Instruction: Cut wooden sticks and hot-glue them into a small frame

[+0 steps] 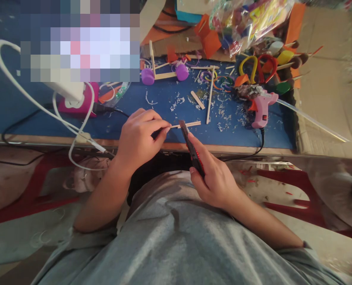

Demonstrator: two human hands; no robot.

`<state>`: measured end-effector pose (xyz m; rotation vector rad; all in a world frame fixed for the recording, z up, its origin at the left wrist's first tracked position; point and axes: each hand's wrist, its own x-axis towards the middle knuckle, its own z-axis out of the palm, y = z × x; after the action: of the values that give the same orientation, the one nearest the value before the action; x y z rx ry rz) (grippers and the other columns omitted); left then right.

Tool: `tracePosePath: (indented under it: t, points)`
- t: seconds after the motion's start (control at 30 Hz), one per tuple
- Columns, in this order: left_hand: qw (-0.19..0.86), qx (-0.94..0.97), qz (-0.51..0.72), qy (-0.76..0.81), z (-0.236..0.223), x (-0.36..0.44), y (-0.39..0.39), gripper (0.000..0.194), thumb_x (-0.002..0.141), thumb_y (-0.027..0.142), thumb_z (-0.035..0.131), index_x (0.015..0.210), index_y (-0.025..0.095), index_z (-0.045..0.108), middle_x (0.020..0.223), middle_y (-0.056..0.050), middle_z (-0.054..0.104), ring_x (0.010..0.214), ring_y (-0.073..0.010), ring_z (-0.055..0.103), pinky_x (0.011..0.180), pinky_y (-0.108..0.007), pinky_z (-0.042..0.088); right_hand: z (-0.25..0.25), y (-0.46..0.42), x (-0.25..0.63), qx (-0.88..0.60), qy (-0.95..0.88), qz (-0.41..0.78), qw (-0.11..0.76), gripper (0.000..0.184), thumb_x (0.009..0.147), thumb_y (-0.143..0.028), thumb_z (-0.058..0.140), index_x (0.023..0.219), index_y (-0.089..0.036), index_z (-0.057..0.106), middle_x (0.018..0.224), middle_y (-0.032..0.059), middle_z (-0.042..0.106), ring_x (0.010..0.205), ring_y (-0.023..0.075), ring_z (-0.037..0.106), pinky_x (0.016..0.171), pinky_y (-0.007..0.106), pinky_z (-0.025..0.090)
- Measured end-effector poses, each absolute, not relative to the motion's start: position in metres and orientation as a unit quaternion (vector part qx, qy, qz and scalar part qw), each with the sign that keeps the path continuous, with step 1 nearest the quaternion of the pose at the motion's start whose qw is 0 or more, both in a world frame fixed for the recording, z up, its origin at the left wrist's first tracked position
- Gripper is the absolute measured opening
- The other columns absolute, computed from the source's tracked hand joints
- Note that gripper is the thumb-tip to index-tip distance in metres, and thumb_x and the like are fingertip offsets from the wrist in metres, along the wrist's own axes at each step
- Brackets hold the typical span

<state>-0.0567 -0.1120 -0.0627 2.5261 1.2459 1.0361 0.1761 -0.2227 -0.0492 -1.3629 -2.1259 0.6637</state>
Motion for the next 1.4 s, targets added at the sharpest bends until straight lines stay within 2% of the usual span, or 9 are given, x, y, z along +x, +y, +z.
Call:
tracePosePath:
  t: [0.3,0.5,0.63,0.73,0.93,1.03,1.13,1.4]
  points:
    - [0.070,0.839,0.330,0.427,-0.063,-0.057,-0.113,0.022,0.108,0.030,0.067,0.102,0.021,0.087,0.099,-0.006,0.082,0.092,-0.0249,0.070,0.088,-0.042,0.057,-0.052,-0.224,0.180,-0.496,-0.782,0.264,0.271,0.084,0.106,-0.017,0.045,0.185,-0.017,0.015,0.176,0.0192,0.055,0.147,0.0288,0.071,0.115,0.044,0.067]
    - [0.072,0.838,0.333,0.426,-0.064,-0.057,-0.113,0.021,0.107,0.030,0.068,0.104,0.021,0.087,0.101,-0.007,0.083,0.093,-0.0253,0.070,0.088,-0.043,0.058,-0.047,-0.225,0.180,-0.511,-0.777,0.249,0.269,0.085,0.101,-0.014,0.046,0.183,-0.019,0.022,0.180,0.0140,0.050,0.158,0.0293,0.062,0.123,0.049,0.062]
    - [0.082,0.838,0.322,0.432,-0.064,-0.057,-0.113,0.023,0.108,0.034,0.067,0.105,0.023,0.087,0.102,-0.007,0.082,0.095,-0.0260,0.070,0.090,-0.044,0.058,-0.045,-0.225,0.182,-0.524,-0.778,0.239,0.253,0.087,0.102,-0.015,0.046,0.184,-0.023,0.017,0.182,0.0144,0.048,0.157,0.0322,0.063,0.120,0.052,0.064]
    - [0.083,0.838,0.320,0.434,-0.064,-0.057,-0.113,0.025,0.109,0.034,0.066,0.104,0.023,0.087,0.103,-0.007,0.082,0.095,-0.0260,0.070,0.089,-0.044,0.057,-0.043,-0.224,0.180,-0.524,-0.779,0.241,0.247,0.086,0.102,-0.015,0.046,0.184,-0.020,0.019,0.181,0.0160,0.048,0.155,0.0318,0.065,0.117,0.051,0.066]
    - [0.084,0.841,0.318,0.429,-0.064,-0.057,-0.113,0.025,0.110,0.033,0.065,0.104,0.023,0.087,0.101,-0.007,0.081,0.094,-0.0258,0.069,0.087,-0.044,0.056,-0.037,-0.224,0.174,-0.539,-0.779,0.228,0.226,0.081,0.102,-0.018,0.045,0.181,-0.013,0.027,0.172,0.0196,0.060,0.137,0.0315,0.077,0.104,0.046,0.071]
    - [0.080,0.841,0.322,0.426,-0.065,-0.057,-0.113,0.024,0.109,0.029,0.065,0.104,0.022,0.087,0.101,-0.007,0.081,0.093,-0.0257,0.069,0.087,-0.044,0.056,-0.034,-0.226,0.171,-0.550,-0.783,0.222,0.189,0.083,0.101,-0.018,0.045,0.181,-0.013,0.027,0.166,0.0211,0.066,0.112,0.0307,0.084,0.093,0.047,0.074]
    - [0.082,0.840,0.322,0.428,-0.065,-0.057,-0.114,0.024,0.109,0.028,0.064,0.104,0.022,0.087,0.101,-0.007,0.081,0.093,-0.0262,0.068,0.087,-0.045,0.056,-0.032,-0.228,0.167,-0.564,-0.780,0.214,0.169,0.086,0.099,-0.019,0.046,0.183,-0.015,0.025,0.159,0.0211,0.071,0.091,0.0280,0.083,0.086,0.048,0.074]
    - [0.083,0.841,0.321,0.427,-0.066,-0.057,-0.114,0.024,0.108,0.024,0.063,0.103,0.022,0.087,0.102,-0.007,0.080,0.095,-0.0266,0.068,0.088,-0.046,0.057,-0.032,-0.228,0.162,-0.568,-0.790,0.181,0.142,0.085,0.099,-0.021,0.045,0.181,-0.010,0.025,0.147,0.0236,0.076,0.083,0.0290,0.079,0.074,0.049,0.073]
